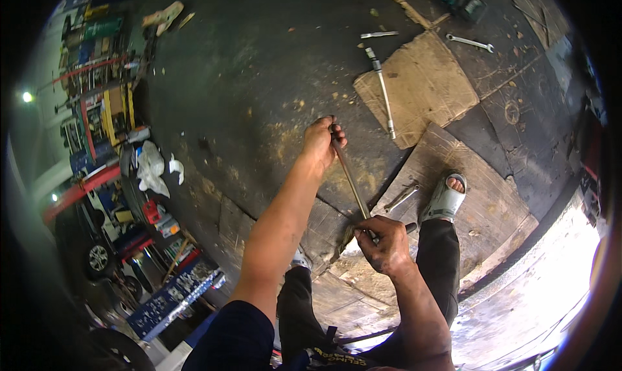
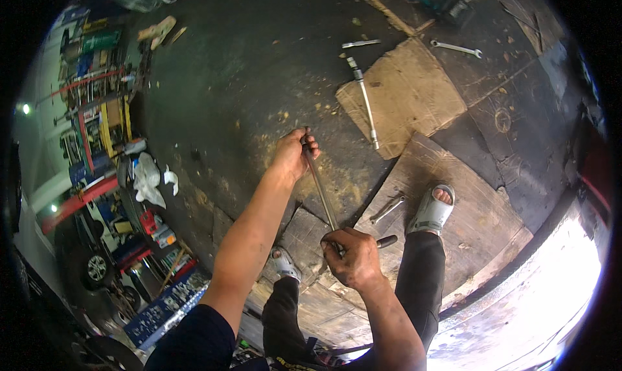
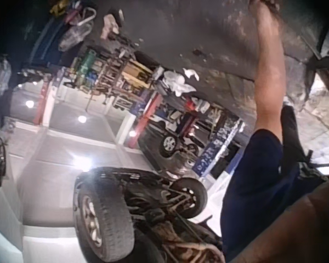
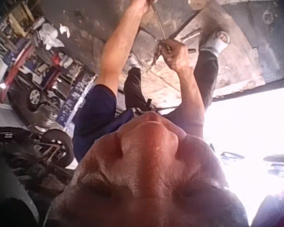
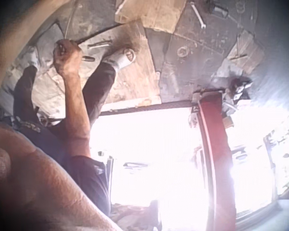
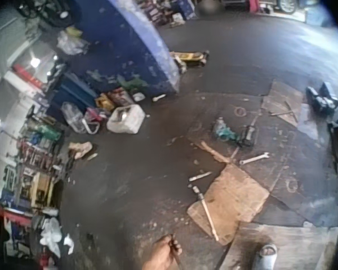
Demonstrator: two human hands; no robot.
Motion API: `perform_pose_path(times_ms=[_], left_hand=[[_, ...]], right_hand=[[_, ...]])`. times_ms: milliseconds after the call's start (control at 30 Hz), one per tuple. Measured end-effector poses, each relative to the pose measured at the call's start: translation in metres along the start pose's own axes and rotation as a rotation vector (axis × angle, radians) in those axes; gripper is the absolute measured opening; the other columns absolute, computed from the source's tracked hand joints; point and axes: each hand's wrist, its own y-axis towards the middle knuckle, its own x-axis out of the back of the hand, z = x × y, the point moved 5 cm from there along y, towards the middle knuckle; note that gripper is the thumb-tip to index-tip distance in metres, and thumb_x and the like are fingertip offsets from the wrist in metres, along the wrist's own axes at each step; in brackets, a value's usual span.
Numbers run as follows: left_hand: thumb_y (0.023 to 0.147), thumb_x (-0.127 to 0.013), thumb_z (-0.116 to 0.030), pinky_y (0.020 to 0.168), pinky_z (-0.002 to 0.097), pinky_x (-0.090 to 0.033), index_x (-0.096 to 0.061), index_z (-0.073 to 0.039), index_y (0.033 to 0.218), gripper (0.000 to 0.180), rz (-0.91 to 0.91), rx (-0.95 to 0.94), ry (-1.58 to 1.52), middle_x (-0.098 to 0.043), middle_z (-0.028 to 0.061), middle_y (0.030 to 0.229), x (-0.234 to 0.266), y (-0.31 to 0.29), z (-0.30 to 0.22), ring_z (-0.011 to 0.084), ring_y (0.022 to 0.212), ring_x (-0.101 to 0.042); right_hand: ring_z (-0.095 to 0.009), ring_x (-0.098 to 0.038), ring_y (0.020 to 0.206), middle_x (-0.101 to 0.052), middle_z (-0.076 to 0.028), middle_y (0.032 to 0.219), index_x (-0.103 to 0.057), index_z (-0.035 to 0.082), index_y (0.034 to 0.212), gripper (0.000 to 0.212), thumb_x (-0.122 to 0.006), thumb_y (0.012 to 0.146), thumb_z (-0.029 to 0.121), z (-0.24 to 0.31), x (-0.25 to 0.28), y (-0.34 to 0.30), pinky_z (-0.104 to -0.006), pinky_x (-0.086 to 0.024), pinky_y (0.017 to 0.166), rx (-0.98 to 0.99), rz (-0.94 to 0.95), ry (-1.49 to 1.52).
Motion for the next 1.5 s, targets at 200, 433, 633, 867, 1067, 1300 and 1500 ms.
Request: perform_pose_path(times_ms=[200, 433, 633, 867, 1067, 1300, 1500], left_hand=[[0.110, -0.046, -0.014, 0.054, 0.0338, -0.049, -0.052, -0.003, 0.100, 0.016, -0.251, 0.003, 0.251, -0.050, 0.0060, 0.079, 0.106, -0.018, 0.019, 0.0176, 0.064, -0.050], [0.108, -0.042, -0.012, 0.055, 0.0300, -0.049, -0.048, -0.008, 0.085, 0.025, -0.367, 0.120, -0.193, -0.048, 0.0062, 0.076, 0.133, 0.024, 0.027, 0.0171, 0.063, -0.049], [0.104, -0.048, -0.056, 0.049, 0.0322, -0.044, -0.054, -0.010, 0.079, 0.053, 0.065, 0.014, 0.769, -0.050, 0.0024, 0.067, 0.009, 0.005, 0.027, 0.0148, 0.055, -0.049], [0.098, -0.073, -0.034, 0.041, 0.0250, -0.030, -0.064, -0.011, 0.074, 0.034, 0.606, 0.455, 0.574, -0.050, -0.0041, 0.056, -0.129, -0.052, 0.087, 0.0061, 0.043, -0.042], [0.096, -0.075, -0.035, 0.037, 0.0275, -0.036, -0.066, -0.007, 0.078, 0.035, 0.725, 0.403, 0.888, -0.055, -0.0011, 0.056, -0.203, -0.017, 0.125, 0.0087, 0.041, -0.046], [0.093, -0.073, -0.049, 0.078, 0.0425, -0.058, -0.072, -0.005, 0.105, 0.046, 0.371, -0.449, 1.812, -0.076, 0.0182, 0.096, -0.253, 0.132, 0.072, 0.0302, 0.090, -0.073], [0.102, -0.054, -0.029, 0.088, 0.0491, -0.059, -0.060, -0.002, 0.131, 0.040, -0.344, -0.879, 1.948, -0.075, 0.0220, 0.108, -0.279, 0.233, -0.034, 0.0390, 0.104, -0.073]], right_hand=[[-0.029, -0.069, 0.064, -0.070, -0.010, 0.077, -0.077, 0.009, 0.090, 0.010, -0.077, 0.081, 0.013, 0.006, -0.061, -0.013, -0.0401, -0.057, 0.060, 0.226, 0.137, -0.392], [-0.033, -0.072, 0.073, -0.074, -0.014, 0.087, -0.076, 0.005, 0.091, 0.014, -0.079, 0.084, 0.016, 0.001, -0.055, -0.003, -0.0399, -0.057, 0.067, 0.057, 0.220, -0.107], [-0.044, -0.072, 0.097, -0.071, -0.027, 0.101, -0.034, -0.001, 0.151, 0.084, -0.081, 0.087, 0.028, -0.003, 0.005, 0.014, -0.0470, -0.056, 0.087, -0.128, 0.091, 0.063], [-0.036, -0.075, 0.098, -0.073, -0.025, 0.109, -0.044, -0.002, 0.149, 0.059, -0.067, 0.097, 0.013, -0.004, 0.071, 0.028, -0.0411, -0.057, 0.085, -0.153, -0.030, 0.140], [-0.032, -0.077, 0.092, -0.075, -0.020, 0.106, -0.054, 0.003, 0.145, 0.053, -0.069, 0.095, 0.009, 0.004, 0.130, 0.033, -0.0387, -0.061, 0.079, -0.027, -0.199, 0.075], [-0.038, -0.076, 0.088, -0.076, -0.017, 0.105, -0.047, 0.007, 0.152, 0.064, -0.073, 0.094, 0.014, 0.004, 0.137, 0.027, -0.0432, -0.061, 0.074, -0.127, -0.058, 0.146], [-0.038, -0.075, 0.086, -0.073, -0.024, 0.108, -0.038, -0.002, 0.149, 0.065, -0.070, 0.096, 0.019, -0.017, 0.151, 0.010, -0.0429, -0.060, 0.075, -0.398, -0.092, 0.121]])
